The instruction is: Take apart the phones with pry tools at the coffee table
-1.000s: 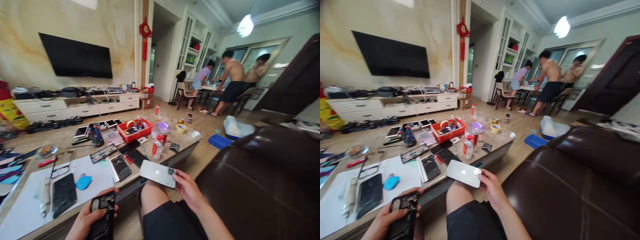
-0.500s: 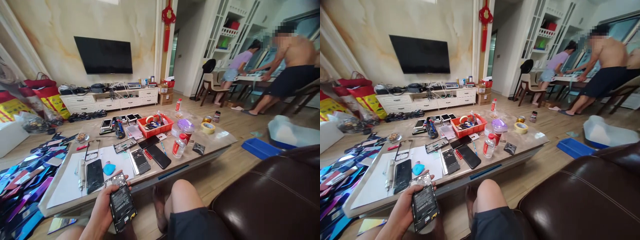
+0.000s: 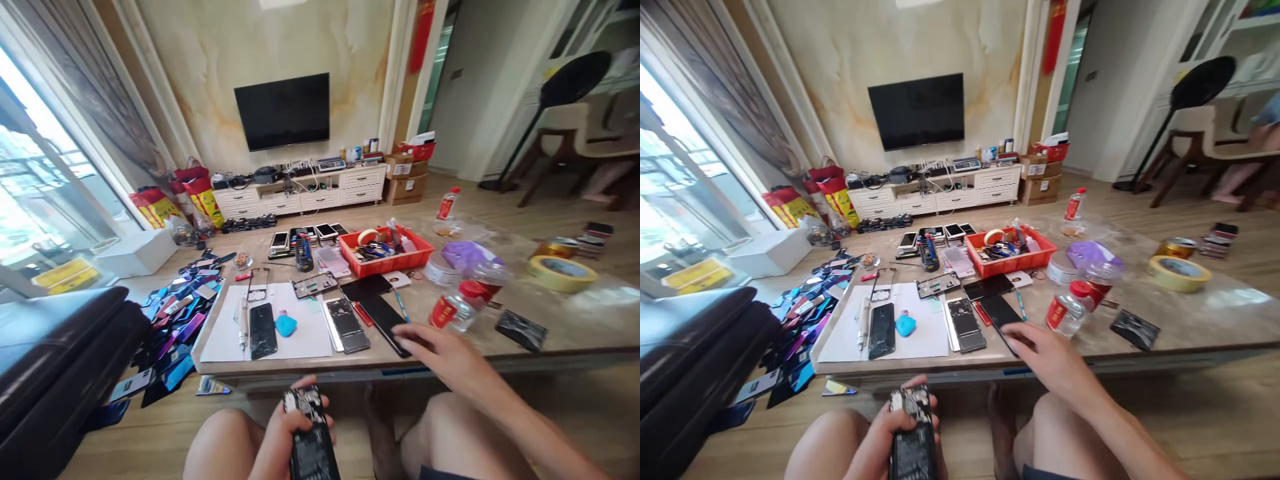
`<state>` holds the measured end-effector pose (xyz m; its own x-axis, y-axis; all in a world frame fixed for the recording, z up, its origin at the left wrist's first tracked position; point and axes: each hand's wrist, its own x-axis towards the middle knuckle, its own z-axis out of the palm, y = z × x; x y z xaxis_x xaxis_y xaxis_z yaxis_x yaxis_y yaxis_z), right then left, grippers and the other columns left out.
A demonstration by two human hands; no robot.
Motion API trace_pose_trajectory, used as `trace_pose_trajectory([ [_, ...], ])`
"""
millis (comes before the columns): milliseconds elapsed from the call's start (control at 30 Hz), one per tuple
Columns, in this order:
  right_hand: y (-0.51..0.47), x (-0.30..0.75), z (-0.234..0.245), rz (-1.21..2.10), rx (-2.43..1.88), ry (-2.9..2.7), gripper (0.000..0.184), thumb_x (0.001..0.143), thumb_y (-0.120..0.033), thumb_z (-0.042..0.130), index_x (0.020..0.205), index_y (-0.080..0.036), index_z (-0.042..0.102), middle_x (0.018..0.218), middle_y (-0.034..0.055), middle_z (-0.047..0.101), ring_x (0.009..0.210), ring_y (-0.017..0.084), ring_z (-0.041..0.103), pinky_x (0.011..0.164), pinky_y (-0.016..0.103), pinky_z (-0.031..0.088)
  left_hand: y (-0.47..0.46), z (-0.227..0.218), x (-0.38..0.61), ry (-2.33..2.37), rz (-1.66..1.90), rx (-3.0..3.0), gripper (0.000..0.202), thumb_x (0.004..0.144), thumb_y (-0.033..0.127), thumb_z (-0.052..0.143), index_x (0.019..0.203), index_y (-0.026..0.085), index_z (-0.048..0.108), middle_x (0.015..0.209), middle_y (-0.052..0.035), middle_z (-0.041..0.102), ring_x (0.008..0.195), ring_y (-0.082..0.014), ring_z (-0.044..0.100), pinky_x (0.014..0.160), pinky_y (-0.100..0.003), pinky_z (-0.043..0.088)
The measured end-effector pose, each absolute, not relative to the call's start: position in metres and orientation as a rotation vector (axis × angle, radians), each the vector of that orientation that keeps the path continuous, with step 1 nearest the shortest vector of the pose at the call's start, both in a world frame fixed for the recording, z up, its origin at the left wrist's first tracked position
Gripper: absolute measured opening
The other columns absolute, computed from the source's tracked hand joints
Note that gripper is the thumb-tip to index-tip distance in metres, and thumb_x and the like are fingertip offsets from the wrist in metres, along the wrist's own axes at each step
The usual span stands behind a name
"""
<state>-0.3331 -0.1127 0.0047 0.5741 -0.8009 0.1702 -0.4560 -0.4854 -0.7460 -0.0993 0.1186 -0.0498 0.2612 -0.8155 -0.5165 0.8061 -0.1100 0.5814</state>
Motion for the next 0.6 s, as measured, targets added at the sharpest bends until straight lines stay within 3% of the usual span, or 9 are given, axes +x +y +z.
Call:
trace_pose_trajectory([
  [100,-0.129,-0.222,0.015,-0.509,-2.28,0.801,0.029,0.089,-0.033,0.054,0.103,-0.025,0.078,0.107,0.0039,0.079,0.099,0.024,0.072,0.089,0.033,0.054,0.133,-0.083,-0.114,0.116,-1.43,0.977,0.083,0.052,0.014,0.064,0.134,0.015,0.051,0.087,-0.0108,0.072,0.069,-0.029,0.069,0.066,-0.04,0.053],
  [200,-0.14,-0.152,0.017,-0.323,-2.489,0.993,0.025,0.089,-0.025,0.055,0.099,-0.026,0.078,0.101,0.0017,0.08,0.094,0.021,0.072,0.079,0.026,0.05,0.133,-0.09,-0.118,0.286,-1.425,1.026,0.072,0.059,0.02,0.063,0.13,0.014,0.052,0.086,-0.0114,0.072,0.07,-0.0289,0.07,0.062,-0.035,0.05],
  [400,-0.19,-0.161,0.012,-0.193,-2.549,1.538,0.033,0.097,-0.019,0.044,0.115,-0.016,0.073,0.116,0.018,0.074,0.107,0.031,0.07,0.085,0.036,0.05,0.115,-0.05,-0.092,0.443,-1.514,1.085,0.042,0.081,0.027,0.053,0.118,0.008,0.057,0.091,-0.0171,0.073,0.075,-0.0284,0.072,0.072,-0.038,0.054],
  [500,-0.214,-0.203,0.008,-0.037,-2.472,1.777,0.036,0.092,-0.01,0.047,0.118,-0.005,0.071,0.115,0.0296,0.071,0.11,0.039,0.069,0.086,0.042,0.051,0.112,-0.046,-0.086,0.394,-1.542,0.988,0.037,0.079,0.028,0.058,0.113,0.011,0.061,0.1,-0.0189,0.074,0.084,-0.0308,0.073,0.078,-0.04,0.055],
  [600,-0.228,-0.234,-0.002,0.108,-2.357,1.902,0.036,0.089,-0.009,0.051,0.116,-0.002,0.074,0.111,0.0322,0.071,0.108,0.042,0.07,0.083,0.043,0.054,0.11,-0.053,-0.087,0.344,-1.535,0.979,0.038,0.069,0.021,0.064,0.107,0.015,0.061,0.109,-0.018,0.074,0.091,-0.0339,0.073,0.08,-0.044,0.056],
])
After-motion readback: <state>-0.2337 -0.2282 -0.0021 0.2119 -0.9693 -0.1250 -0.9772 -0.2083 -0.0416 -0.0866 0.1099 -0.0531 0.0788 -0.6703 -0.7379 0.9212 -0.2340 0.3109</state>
